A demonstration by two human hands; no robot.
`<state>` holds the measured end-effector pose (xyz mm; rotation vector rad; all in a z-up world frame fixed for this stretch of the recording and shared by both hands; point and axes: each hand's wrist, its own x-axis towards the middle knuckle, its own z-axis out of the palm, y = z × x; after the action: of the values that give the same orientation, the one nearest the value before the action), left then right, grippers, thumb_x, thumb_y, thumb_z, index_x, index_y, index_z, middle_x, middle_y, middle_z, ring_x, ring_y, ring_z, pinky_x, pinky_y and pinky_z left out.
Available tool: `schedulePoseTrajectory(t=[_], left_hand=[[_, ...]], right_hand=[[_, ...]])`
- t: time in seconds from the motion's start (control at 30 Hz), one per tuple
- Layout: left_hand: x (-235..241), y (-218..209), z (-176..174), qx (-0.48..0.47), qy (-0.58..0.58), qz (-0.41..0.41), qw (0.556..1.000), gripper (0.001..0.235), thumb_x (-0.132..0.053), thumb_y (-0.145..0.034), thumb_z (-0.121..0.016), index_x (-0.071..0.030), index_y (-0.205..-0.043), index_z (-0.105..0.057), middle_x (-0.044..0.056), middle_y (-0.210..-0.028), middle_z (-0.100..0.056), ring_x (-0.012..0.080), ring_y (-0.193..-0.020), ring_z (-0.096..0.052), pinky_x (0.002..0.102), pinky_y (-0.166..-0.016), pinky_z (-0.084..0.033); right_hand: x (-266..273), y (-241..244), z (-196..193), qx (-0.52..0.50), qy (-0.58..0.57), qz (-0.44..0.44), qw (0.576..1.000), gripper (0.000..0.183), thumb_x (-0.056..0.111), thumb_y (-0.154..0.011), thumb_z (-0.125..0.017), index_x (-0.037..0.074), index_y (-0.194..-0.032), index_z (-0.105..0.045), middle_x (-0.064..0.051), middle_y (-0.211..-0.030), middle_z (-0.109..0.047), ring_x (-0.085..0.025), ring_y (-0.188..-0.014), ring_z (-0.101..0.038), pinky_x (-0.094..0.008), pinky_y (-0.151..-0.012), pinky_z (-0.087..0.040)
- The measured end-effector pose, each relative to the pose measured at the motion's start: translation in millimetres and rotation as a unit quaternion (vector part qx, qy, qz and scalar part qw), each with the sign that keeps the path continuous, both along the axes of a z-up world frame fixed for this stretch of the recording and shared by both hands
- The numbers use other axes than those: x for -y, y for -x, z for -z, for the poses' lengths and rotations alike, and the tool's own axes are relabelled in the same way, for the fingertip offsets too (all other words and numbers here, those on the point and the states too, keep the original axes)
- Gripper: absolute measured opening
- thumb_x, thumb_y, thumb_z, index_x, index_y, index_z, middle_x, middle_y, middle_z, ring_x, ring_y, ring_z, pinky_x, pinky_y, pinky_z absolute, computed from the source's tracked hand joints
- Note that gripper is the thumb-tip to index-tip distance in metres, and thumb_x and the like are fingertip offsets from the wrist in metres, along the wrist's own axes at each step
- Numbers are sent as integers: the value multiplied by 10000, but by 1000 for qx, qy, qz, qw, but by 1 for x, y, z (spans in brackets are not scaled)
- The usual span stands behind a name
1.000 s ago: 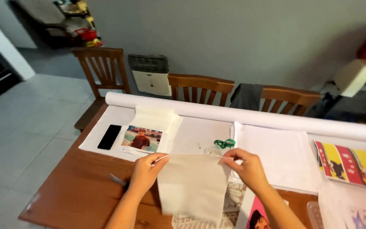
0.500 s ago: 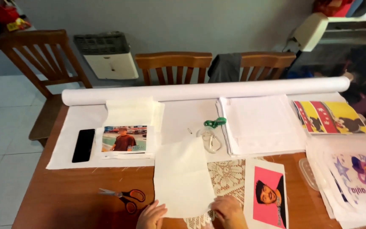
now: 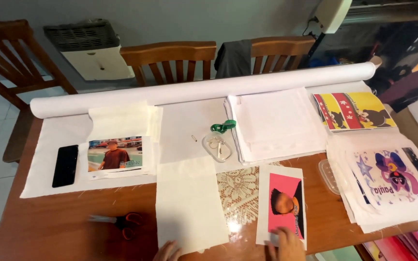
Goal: Aligning printed images on fabric squares and securing them with tape.
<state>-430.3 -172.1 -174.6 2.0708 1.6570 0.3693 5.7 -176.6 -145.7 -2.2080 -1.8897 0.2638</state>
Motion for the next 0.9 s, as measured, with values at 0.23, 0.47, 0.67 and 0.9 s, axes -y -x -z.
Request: schedulePoseTrajectory(t=[0.23,0.47,0.67,0.9], left_hand=[[-12,-118,-56,210,-16,83,974,276,-257,-949,-636,-202,-1181,-776,-52,-1348,-618,167,-1238,-592,301,-1052,-457],[-60,-233,-79,125,-117,74,983,301,-126,-734,-831,3,-919,-631,147,-992,-610,377,-892,-547,483,-777,-466],[-85,-268,-108,7,23,13,1000,465,-258,-835,-858,-83,-1171,-589,101,-1119,-589,314,-1013,-541,439,-879,-462],[-94,-262,-158,130,169,61,975,694,-245,-875,-778,-167,-1461,-415,71,-1364,-486,285,-1275,-421,494,-1087,-351]], right_hand=[[-22,-35,-40,-77,45,57,994,482,607,-881,-620,161,-1065,-620,-89,-958,-695,-359,-867,-679,-506,-760,-514],[-189,-88,-54,-48,-63,4,997,317,382,-922,-654,135,-1119,-677,-63,-1087,-695,-303,-1090,-632,-485,-911,-480],[-228,-76,-106,-85,231,53,968,476,343,-800,-802,187,-1162,-534,-63,-1009,-734,-282,-922,-711,-419,-787,-539],[-156,-71,-213,-201,279,-160,925,163,212,-776,-826,233,-930,-777,62,-632,-669,-65,-564,-456,-235,-538,-361]])
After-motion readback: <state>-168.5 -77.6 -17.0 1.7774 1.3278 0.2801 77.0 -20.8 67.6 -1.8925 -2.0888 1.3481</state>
